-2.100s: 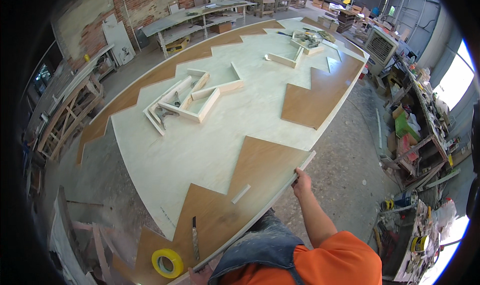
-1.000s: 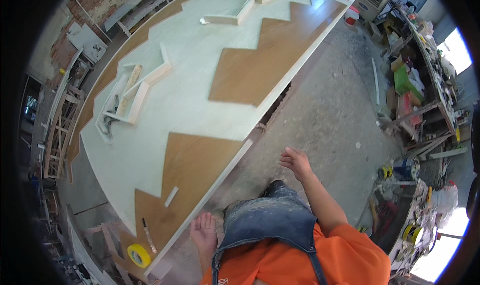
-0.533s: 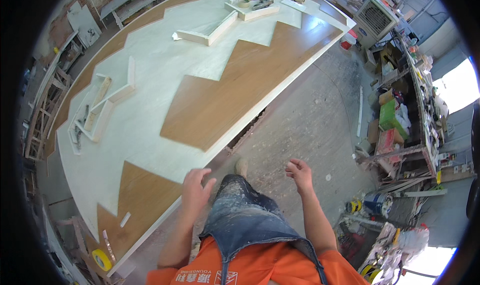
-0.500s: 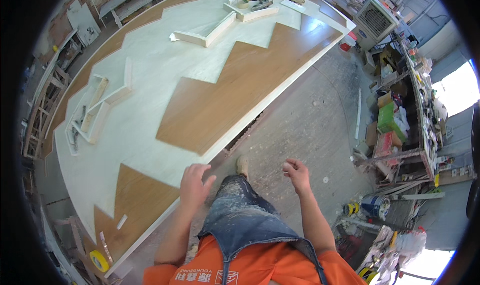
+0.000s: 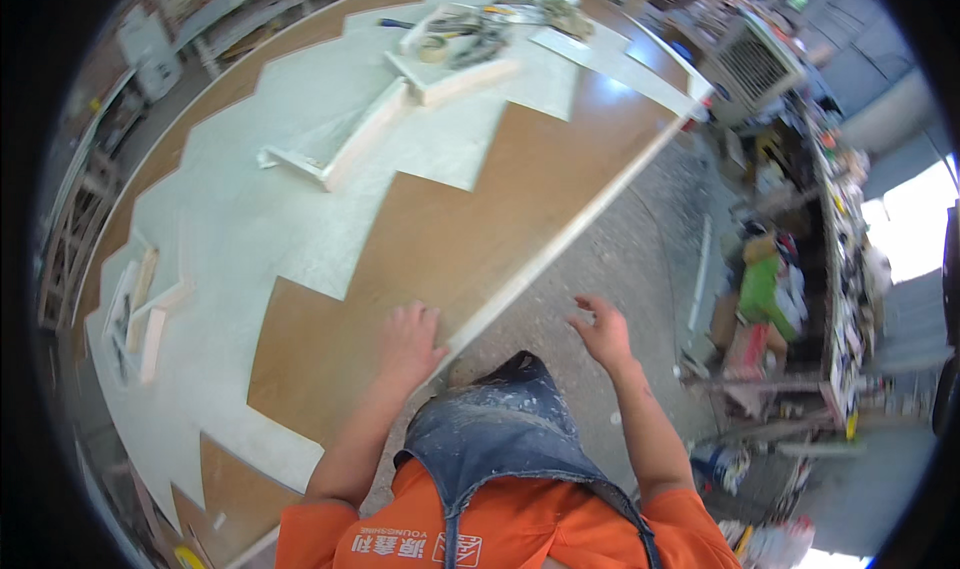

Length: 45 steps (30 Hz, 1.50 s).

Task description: The person applies yellow tape to the edges of a large wooden board, then uses a utility knife to trim the tape. They handle several smaller wooden pieces, aligning them with the taped board and adjusting their positions. The person continues to tape and trim edges while moving pieces around the workbench.

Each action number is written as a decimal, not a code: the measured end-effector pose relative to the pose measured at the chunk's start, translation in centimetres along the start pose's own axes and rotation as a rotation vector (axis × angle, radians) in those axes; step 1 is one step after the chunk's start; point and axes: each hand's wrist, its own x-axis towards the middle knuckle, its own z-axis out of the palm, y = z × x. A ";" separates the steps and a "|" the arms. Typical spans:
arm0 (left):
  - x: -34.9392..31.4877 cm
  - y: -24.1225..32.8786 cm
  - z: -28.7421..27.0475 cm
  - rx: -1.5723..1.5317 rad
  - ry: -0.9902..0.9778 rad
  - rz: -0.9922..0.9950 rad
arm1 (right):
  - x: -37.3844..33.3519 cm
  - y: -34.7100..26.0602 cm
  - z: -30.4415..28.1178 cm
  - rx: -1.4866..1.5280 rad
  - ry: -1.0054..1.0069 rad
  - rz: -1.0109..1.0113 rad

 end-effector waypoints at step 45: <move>4.4 -4.1 0.0 0.154 0.410 -0.894 | 46.0 5.5 -6.0 -0.487 -0.090 -0.488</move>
